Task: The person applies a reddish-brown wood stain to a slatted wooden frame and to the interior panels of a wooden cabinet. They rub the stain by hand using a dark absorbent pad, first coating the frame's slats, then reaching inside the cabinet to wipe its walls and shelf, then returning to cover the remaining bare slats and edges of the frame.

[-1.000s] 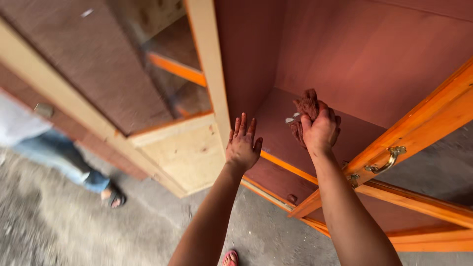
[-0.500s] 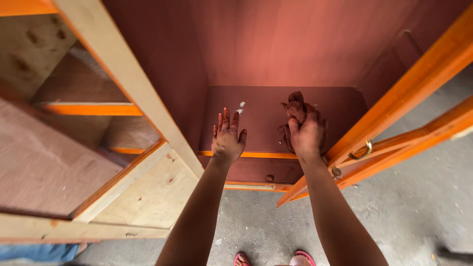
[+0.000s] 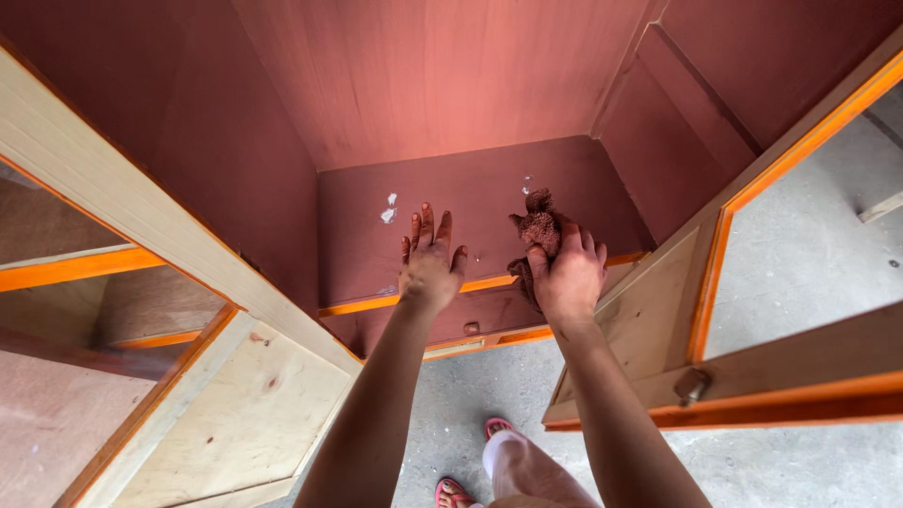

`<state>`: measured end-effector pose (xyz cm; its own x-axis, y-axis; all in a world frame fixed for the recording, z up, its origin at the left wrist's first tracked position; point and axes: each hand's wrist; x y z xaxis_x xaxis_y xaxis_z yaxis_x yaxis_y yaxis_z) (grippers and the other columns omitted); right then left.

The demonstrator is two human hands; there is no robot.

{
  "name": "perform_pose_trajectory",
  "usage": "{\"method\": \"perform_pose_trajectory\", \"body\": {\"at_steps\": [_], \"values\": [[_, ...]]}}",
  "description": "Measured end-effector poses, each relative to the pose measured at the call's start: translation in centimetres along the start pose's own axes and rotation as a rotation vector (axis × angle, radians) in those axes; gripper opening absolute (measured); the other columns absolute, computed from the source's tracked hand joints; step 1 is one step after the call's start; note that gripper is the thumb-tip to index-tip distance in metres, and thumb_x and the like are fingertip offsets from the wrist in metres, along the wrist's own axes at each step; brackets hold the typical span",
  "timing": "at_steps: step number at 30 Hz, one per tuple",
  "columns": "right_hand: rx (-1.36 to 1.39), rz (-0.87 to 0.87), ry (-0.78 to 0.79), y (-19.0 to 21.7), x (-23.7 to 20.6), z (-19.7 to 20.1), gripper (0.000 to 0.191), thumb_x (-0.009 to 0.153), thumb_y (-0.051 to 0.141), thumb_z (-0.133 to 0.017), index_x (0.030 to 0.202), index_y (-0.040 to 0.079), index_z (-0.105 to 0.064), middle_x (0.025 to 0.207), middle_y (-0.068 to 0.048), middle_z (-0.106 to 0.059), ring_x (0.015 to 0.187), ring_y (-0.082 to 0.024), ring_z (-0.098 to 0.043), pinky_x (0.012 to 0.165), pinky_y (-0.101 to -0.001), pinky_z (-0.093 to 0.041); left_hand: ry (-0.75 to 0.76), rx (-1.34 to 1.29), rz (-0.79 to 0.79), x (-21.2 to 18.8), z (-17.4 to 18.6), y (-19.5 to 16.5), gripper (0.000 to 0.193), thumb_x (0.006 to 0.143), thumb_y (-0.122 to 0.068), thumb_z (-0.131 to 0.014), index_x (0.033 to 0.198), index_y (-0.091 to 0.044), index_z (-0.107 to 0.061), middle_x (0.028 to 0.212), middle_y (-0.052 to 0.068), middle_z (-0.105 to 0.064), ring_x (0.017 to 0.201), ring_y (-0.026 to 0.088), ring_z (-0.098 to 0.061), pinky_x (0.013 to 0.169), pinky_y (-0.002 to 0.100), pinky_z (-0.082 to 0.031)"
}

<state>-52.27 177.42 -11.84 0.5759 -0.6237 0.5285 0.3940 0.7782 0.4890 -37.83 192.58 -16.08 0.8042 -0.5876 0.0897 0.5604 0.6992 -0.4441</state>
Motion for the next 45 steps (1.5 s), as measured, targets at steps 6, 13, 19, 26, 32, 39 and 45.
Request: {"method": "perform_pose_trajectory", "body": {"at_steps": [6,13,19,26,32,39,45], "values": [[-0.007,-0.042,0.046,0.4,-0.4,-0.6,0.058,0.083,0.031,-0.077,0.136,0.017,-0.059,0.128,-0.011,-0.065,0.116,-0.045,-0.055,0.094,-0.0618,-0.047,-0.018,0.016,0.014,-0.8,-0.4,0.9,0.072,0.1,-0.045,-0.047,0.162,-0.016,-0.023,0.171,0.014,-0.003,0.158,0.032,-0.006,0.126,0.049,-0.012],[0.018,0.015,0.082,3.2,1.3,-2.2,0.06,0.081,0.032,-0.078,0.136,0.017,-0.059,0.129,-0.009,-0.064,0.118,-0.041,-0.055,0.094,-0.0622,-0.046,-0.058,0.02,0.065,-1.2,2.1,2.5,0.071,0.101,-0.044,-0.047,0.162,-0.016,-0.022,0.171,0.014,-0.001,0.157,0.033,-0.005,0.125,0.05,-0.011],[0.022,0.051,0.173,3.3,1.5,-3.9,0.061,0.081,0.034,-0.077,0.137,0.019,-0.057,0.131,-0.007,-0.062,0.121,-0.037,-0.055,0.094,-0.0607,-0.046,-0.031,0.033,0.116,-0.4,1.9,3.0,0.072,0.1,-0.042,-0.048,0.162,-0.017,-0.02,0.171,0.013,0.001,0.157,0.032,-0.004,0.124,0.05,-0.011],[0.059,0.106,0.187,-0.3,3.2,-5.3,0.063,0.081,0.032,-0.076,0.138,0.016,-0.056,0.132,-0.007,-0.062,0.119,-0.039,-0.054,0.095,-0.0593,-0.046,-0.009,-0.153,0.149,3.8,-4.1,3.0,0.068,0.101,-0.034,-0.052,0.162,-0.02,-0.025,0.172,0.011,-0.01,0.157,0.033,-0.01,0.123,0.053,-0.015],[0.134,0.225,0.179,-5.2,8.8,-8.7,0.061,0.081,0.029,-0.076,0.137,0.014,-0.058,0.133,-0.009,-0.063,0.117,-0.04,-0.056,0.095,-0.0575,-0.048,-0.123,-0.828,0.193,10.8,-11.6,0.8,0.062,0.102,-0.036,-0.052,0.159,-0.019,-0.034,0.166,0.016,-0.032,0.156,0.033,-0.026,0.123,0.039,-0.026],[0.18,0.308,0.271,-9.7,17.1,-15.6,0.061,0.083,0.031,-0.078,0.137,0.012,-0.058,0.13,-0.011,-0.064,0.114,-0.041,-0.058,0.093,-0.057,-0.05,-0.084,-0.429,0.369,17.3,-12.8,-2.0,0.063,0.101,-0.039,-0.05,0.16,-0.024,-0.031,0.171,0.007,-0.019,0.157,0.032,-0.017,0.123,0.057,-0.018],[0.109,0.264,0.41,-12.2,22.1,-22.7,0.064,0.082,0.027,-0.08,0.139,0.012,-0.057,0.133,-0.012,-0.062,0.114,-0.039,-0.057,0.09,-0.0576,-0.051,0.008,-0.171,0.487,21.1,-13.4,-0.7,0.066,0.103,-0.043,-0.043,0.162,-0.023,-0.022,0.172,0.007,-0.007,0.157,0.031,-0.005,0.123,0.059,-0.008]]}}
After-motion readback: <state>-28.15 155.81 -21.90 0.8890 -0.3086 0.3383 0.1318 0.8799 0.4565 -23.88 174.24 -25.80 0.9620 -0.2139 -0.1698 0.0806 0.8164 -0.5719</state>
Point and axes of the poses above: each hand's wrist, its own x-axis towards the middle knuckle, its own z-axis out of the back of the hand, y = z × x
